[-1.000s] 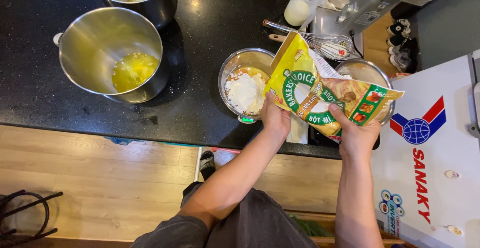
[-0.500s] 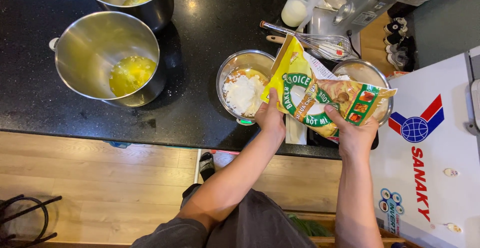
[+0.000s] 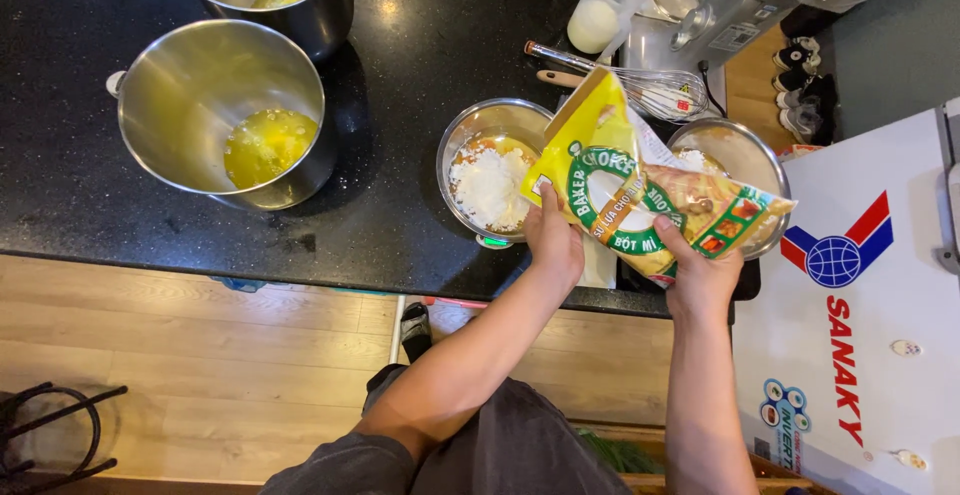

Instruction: Pouring flour from multiple bags into stainless steel bowls containing eggs while using a digital scale for measurement.

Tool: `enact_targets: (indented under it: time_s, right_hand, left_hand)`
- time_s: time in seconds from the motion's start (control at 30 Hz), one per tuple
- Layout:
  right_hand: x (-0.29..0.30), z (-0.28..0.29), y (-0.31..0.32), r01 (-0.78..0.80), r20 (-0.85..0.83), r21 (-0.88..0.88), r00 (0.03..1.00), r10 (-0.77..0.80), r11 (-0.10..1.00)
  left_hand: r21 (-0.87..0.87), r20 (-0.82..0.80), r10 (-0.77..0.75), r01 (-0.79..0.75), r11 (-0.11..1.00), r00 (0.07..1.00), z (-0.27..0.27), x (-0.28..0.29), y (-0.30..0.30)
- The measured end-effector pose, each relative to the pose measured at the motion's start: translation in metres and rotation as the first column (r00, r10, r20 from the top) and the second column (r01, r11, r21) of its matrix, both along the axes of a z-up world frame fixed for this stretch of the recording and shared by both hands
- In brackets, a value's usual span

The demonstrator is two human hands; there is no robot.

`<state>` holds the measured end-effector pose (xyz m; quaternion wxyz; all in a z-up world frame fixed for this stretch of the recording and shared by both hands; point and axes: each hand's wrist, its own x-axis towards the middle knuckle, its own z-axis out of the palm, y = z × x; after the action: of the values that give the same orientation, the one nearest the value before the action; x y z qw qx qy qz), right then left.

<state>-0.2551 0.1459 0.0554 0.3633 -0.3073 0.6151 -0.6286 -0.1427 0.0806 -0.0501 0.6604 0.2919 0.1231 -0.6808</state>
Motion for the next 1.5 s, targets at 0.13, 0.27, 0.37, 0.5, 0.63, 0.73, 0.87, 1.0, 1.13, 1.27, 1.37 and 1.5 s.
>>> enact_targets:
  time_s: [0.13, 0.27, 0.37, 0.5, 0.63, 0.73, 0.87, 1.0, 1.13, 1.27, 1.37, 1.5]
  right_hand:
    - [0.003, -0.029, 0.009, 0.046, 0.181, 0.006, 0.982, -0.046, 0.999]
    - [0.02, -0.062, 0.021, 0.073, 0.423, 0.053, 0.902, -0.088, 0.996]
    - [0.032, -0.1, 0.034, 0.013, 0.633, 0.091, 0.771, -0.068, 0.996]
    - [0.057, -0.136, 0.045, -0.09, 0.811, 0.028, 0.584, 0.03, 0.996]
    - [0.077, -0.148, 0.047, -0.073, 0.87, 0.103, 0.489, -0.055, 0.992]
    - [0.084, -0.16, 0.05, -0.083, 0.885, 0.09, 0.463, -0.042, 0.993]
    - [0.088, -0.161, 0.05, -0.103, 0.921, 0.074, 0.389, -0.028, 0.992]
    - [0.088, -0.148, 0.048, -0.102, 0.917, 0.019, 0.399, 0.023, 0.995]
    - [0.083, -0.153, 0.05, -0.106, 0.897, 0.015, 0.44, 0.034, 0.994]
    - [0.082, -0.156, 0.055, -0.113, 0.862, -0.029, 0.5, 0.082, 0.993]
    - [0.08, -0.17, 0.057, -0.151, 0.855, -0.101, 0.492, 0.163, 0.983]
    - [0.078, -0.181, 0.055, -0.168, 0.856, -0.13, 0.478, 0.197, 0.977]
  left_hand:
    - [-0.082, 0.087, -0.042, 0.049, 0.995, 0.995, 0.031, 0.015, 0.007]
    - [-0.17, 0.404, -0.021, 0.098, 0.981, 0.915, 0.045, 0.03, 0.014]
    - [-0.158, 0.612, -0.029, 0.158, 0.975, 0.79, 0.049, 0.039, 0.019]
    - [-0.097, 0.857, -0.039, 0.236, 0.967, 0.514, 0.068, 0.053, 0.025]
    - [-0.134, 0.913, 0.02, 0.254, 0.958, 0.408, 0.075, 0.061, 0.03]
    - [-0.094, 0.951, -0.001, 0.295, 0.951, 0.309, 0.087, 0.068, 0.033]
    - [-0.148, 0.953, 0.049, 0.318, 0.936, 0.3, 0.098, 0.075, 0.032]
    - [-0.201, 0.961, 0.131, 0.286, 0.937, 0.246, 0.103, 0.083, 0.026]
    - [-0.246, 0.959, 0.197, 0.248, 0.937, 0.206, 0.096, 0.085, 0.022]
    - [-0.259, 0.939, 0.197, 0.204, 0.944, 0.28, 0.103, 0.082, 0.021]
    - [-0.22, 0.945, 0.165, 0.176, 0.959, 0.283, 0.113, 0.082, 0.022]
    - [-0.204, 0.952, 0.153, 0.18, 0.962, 0.264, 0.118, 0.084, 0.022]
